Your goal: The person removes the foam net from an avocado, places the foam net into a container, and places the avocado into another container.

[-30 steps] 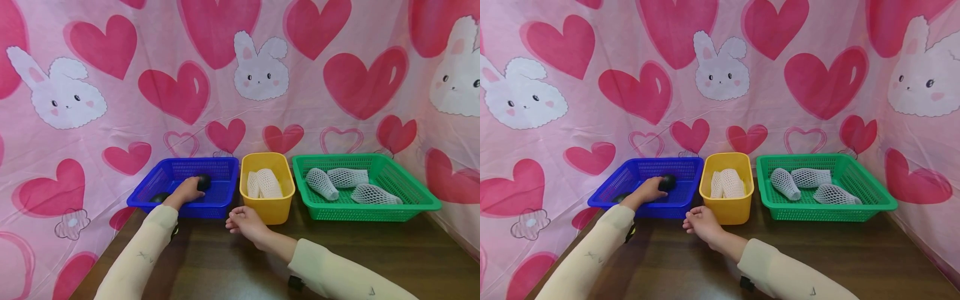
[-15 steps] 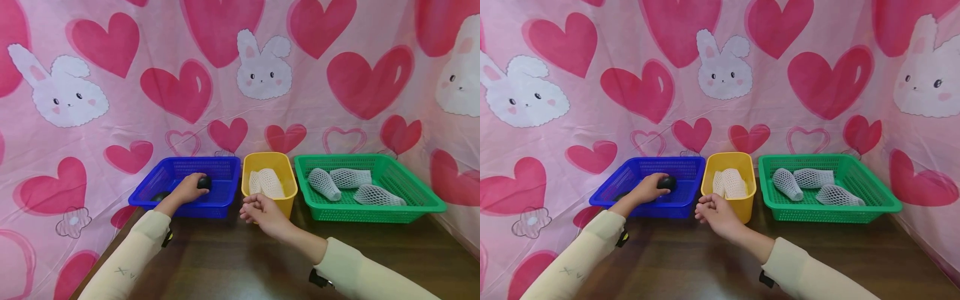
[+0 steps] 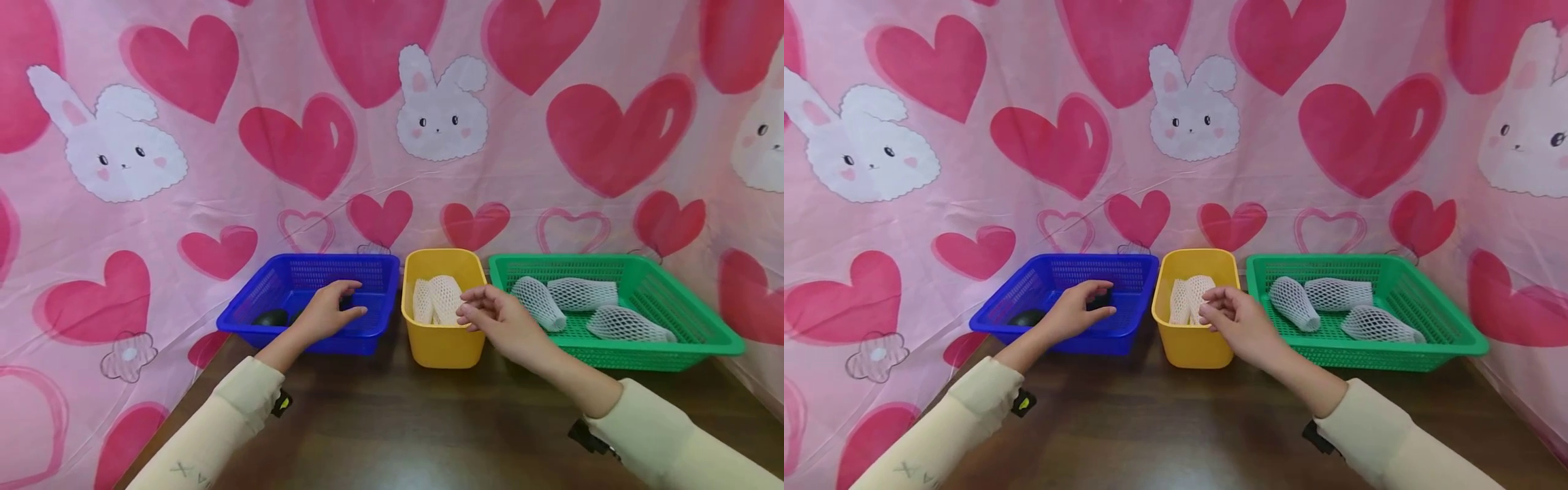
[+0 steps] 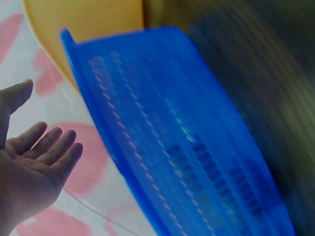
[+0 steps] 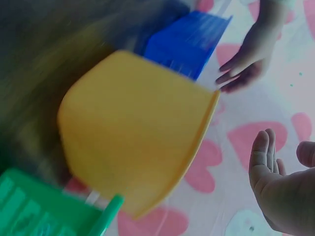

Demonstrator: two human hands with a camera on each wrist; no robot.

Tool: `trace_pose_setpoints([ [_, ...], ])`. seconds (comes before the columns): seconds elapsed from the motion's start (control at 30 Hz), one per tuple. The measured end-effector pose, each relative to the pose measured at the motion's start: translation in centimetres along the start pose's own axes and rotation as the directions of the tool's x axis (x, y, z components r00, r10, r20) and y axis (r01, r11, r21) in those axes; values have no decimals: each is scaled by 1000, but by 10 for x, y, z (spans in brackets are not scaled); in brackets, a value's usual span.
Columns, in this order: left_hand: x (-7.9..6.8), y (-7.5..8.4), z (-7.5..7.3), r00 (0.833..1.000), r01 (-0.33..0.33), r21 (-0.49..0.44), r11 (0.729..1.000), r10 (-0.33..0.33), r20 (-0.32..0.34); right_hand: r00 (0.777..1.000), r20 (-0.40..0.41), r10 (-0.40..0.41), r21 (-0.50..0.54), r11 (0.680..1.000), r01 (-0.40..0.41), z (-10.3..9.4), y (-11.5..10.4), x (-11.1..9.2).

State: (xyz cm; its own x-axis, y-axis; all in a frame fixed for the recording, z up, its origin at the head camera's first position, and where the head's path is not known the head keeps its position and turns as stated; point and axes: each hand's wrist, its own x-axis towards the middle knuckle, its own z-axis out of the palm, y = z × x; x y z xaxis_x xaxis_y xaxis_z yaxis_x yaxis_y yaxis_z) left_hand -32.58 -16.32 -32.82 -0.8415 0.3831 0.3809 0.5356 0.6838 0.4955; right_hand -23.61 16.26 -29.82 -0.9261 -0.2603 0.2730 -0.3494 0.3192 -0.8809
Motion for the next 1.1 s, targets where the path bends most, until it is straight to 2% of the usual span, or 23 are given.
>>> trace_pose_setpoints([
  [0.2,-1,34,7,1000,-19,-121,993,22,22,1000,-6,14,-133,991,-15,-32,6,-2],
  [0.33,-1,55,15,996,-57,-200,978,69,52,999,-19,28,-222,975,-31,-52,12,-3],
  [0.47,-1,76,27,988,-110,-311,944,139,72,999,-34,27,-276,960,-35,-68,16,-4],
  [0.57,-2,90,38,980,-121,-394,911,173,100,998,-58,12,-328,944,-31,-80,20,-6],
  [0.7,-2,108,54,971,-77,-492,867,176,159,994,-107,-10,-391,920,-33,-98,27,-6],
  [0.83,-2,121,72,952,-17,-555,832,183,245,990,-139,6,-427,902,-66,-117,34,-7],
  [0.97,-1,129,90,927,16,-563,827,199,319,985,-170,13,-480,872,-95,-135,41,-9],
  [1.1,0,133,108,915,43,-554,831,190,356,979,-204,9,-521,845,-117,-153,54,-10],
])
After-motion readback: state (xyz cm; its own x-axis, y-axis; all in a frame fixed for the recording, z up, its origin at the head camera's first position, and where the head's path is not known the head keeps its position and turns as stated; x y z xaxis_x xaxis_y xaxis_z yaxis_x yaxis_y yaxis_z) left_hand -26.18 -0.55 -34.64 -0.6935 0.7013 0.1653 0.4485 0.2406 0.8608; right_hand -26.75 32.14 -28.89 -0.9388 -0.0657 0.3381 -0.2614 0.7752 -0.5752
